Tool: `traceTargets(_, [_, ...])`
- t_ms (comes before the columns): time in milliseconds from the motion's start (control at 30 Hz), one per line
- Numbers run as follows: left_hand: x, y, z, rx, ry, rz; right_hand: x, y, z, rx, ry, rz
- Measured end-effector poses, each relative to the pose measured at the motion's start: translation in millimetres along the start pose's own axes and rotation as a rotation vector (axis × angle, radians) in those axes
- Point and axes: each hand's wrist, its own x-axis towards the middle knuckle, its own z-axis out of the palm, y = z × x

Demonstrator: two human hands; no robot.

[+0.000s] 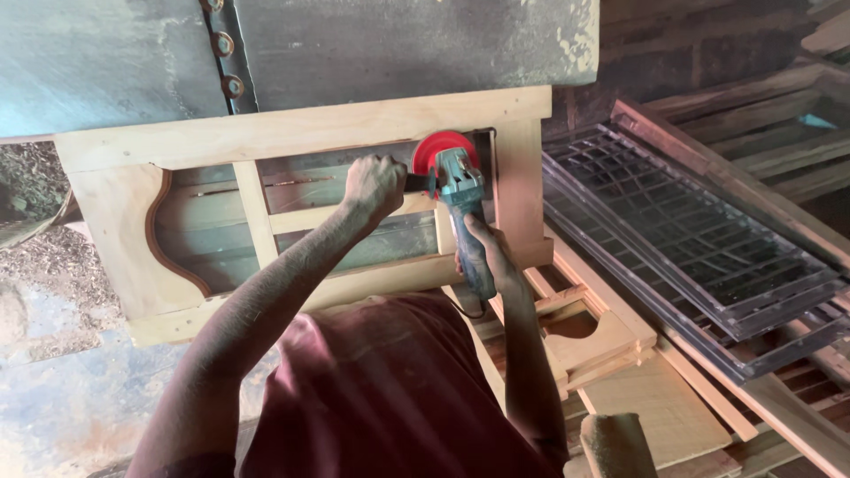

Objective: The person uses an angle grinder with a sanding disc to smooth the surface of a wooden frame. They move the tool along the edges and flat surfaces of the frame, which is resting on a workbench.

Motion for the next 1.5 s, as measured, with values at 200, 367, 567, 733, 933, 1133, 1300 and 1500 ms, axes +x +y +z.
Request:
traceTargets(200, [0,-1,0,-0.002,-0.061,-0.023,5,2,1,0.02,0.004,-0.001])
traceTargets(367, [4,-2,-4,0.008,-0.043,-0.011,7,-3,0,0.021,0.006,-0.025])
traceTargets(567, [-7,15,3,-0.003,-0.039,0.023,-18,0,0,-0.067,0.031,-0.05])
traceTargets(733, [-21,37,6,-0.017,-0.195,0.015,-50,2,3,-0.09,0.084,-0.039])
traceTargets(933, [-2,16,-3,0.006,-0.209,-0.019,-31,-11,9,-0.036,-0.006,-0.056])
traceTargets(1133, [7,5,-11,0.018,-0.075,0.065,-22,-15,12,-0.022,0.067,-0.003])
traceTargets(1300, [-2,12,-6,0.002,-0.149,0.023,-26,-6,11,0.006,0.049,-0.027])
traceTargets(1500, [8,-1,-8,0.017,-0.08,0.022,-6,-15,7,-0.021,0.047,-0.049])
